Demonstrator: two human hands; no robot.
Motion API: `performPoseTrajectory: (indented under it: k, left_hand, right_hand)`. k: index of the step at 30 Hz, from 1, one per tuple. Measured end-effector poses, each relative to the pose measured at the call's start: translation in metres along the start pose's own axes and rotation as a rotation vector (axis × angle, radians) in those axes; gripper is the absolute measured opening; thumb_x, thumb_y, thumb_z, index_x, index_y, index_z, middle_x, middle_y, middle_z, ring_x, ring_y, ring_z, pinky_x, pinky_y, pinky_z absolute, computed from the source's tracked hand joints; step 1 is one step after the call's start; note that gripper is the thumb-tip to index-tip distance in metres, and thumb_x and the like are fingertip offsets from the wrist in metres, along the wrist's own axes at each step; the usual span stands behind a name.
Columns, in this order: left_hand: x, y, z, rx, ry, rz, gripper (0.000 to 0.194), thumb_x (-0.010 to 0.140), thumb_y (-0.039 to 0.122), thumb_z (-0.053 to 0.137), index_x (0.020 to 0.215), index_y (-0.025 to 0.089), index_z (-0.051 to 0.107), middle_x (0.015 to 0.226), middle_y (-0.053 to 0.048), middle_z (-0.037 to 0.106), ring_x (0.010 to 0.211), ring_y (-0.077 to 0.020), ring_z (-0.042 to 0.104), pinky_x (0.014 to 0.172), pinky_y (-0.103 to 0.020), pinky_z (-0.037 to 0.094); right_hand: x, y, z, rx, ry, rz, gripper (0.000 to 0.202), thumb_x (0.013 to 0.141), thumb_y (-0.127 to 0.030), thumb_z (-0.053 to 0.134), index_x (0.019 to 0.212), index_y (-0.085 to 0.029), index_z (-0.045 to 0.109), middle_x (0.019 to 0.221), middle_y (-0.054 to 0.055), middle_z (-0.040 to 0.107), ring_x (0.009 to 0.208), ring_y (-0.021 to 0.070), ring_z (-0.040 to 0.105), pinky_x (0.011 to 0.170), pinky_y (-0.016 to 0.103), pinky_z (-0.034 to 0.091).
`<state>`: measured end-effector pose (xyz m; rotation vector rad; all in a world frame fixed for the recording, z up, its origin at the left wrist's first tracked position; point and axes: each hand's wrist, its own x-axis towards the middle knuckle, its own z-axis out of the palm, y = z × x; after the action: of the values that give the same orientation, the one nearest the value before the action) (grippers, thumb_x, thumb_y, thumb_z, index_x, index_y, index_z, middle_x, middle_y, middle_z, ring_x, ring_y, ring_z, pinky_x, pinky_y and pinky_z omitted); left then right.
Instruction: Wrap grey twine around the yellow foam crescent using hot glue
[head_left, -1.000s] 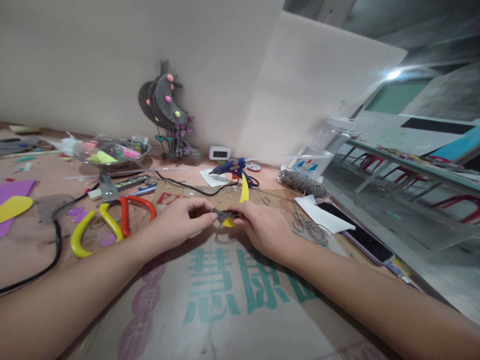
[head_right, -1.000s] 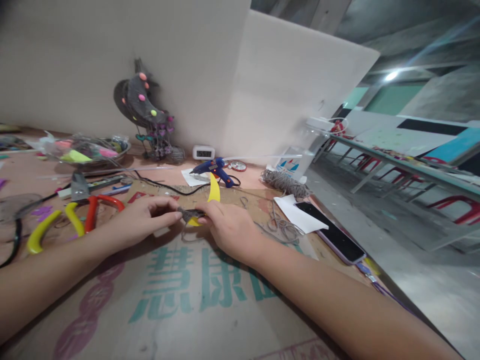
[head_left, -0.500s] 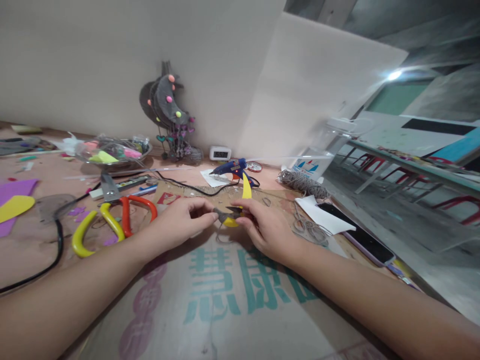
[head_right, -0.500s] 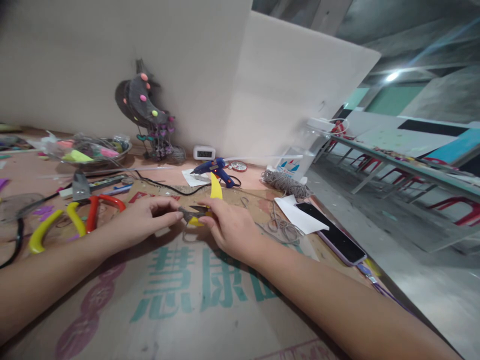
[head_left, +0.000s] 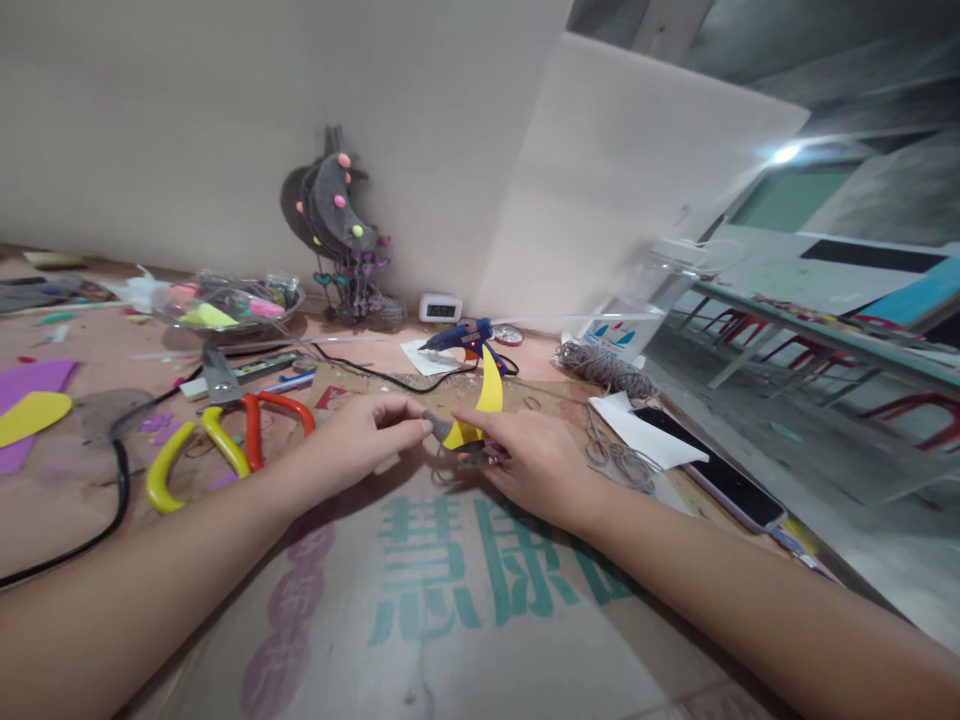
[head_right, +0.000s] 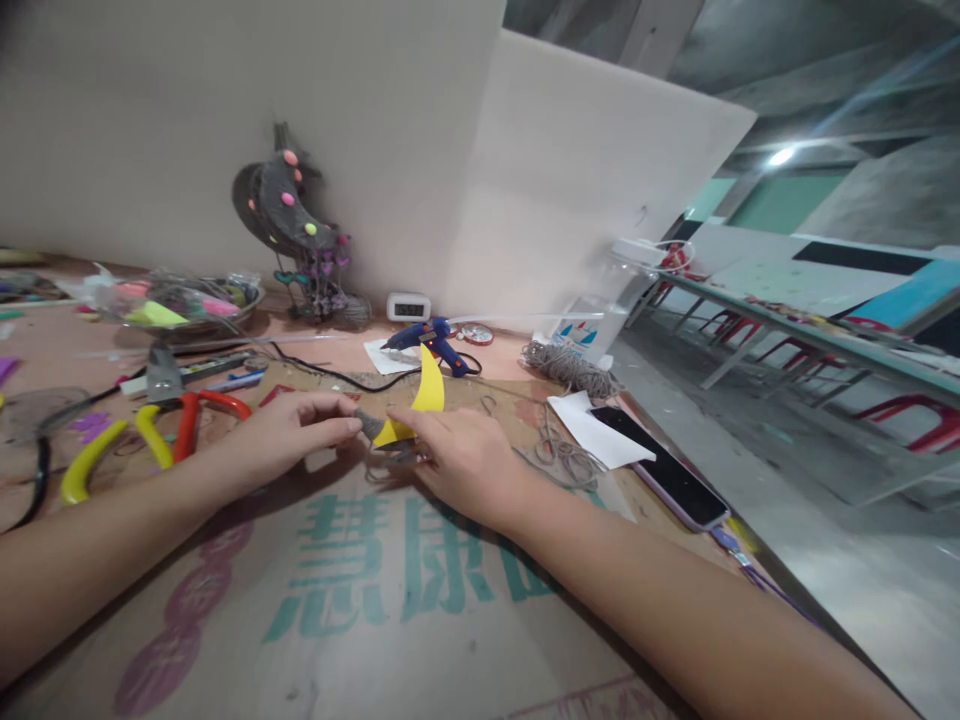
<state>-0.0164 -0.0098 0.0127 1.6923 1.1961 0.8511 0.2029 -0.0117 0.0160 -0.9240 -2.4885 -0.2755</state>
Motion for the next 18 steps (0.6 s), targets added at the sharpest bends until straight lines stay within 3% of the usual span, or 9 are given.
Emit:
performPoseTrajectory:
  k: [6,11,18]
  left_hand:
    - [-0.0008,0.0026,0.0011,-0.069,0.044,0.017,0.034,0.073,0.045,0.056,0.092,0.018,0.064,0.076,-0.002,0.063,0.067,-0.014,0.055,0.06,-0.023,0.042]
    - [-0.0025,0.0032,0.0018,-0.011,0.047,-0.054,0.036,0.072,0.051,0.055,0.085,0.018,0.064,0.071,-0.001,0.063,0.058,-0.0124,0.053,0.05,-0.021,0.037]
    - [-0.0027,0.0074,-0.0007,0.052,0.057,0.013,0.032,0.077,0.045,0.05,0.077,0.017,0.064,0.071,-0.001,0.065,0.067,-0.0147,0.057,0.06,-0.023,0.04]
  right_hand:
    - [0.0,0.0006,0.0018,0.003,-0.004,0.002,0.038,0.079,-0.022,0.053,0.117,-0.02,0.053,0.082,0.002,0.069,0.07,0.0146,0.062,0.063,0.024,0.04]
    - [-0.0001,-0.0009,0.0032,0.024,-0.027,-0.015,0.032,0.083,-0.027,0.05,0.115,-0.02,0.053,0.081,0.003,0.069,0.071,0.0144,0.062,0.064,0.024,0.039]
    - [-0.0001,-0.0007,0.0021,0.059,-0.056,0.0,0.036,0.082,-0.026,0.05,0.117,-0.02,0.052,0.082,0.003,0.069,0.07,0.0142,0.062,0.064,0.024,0.039]
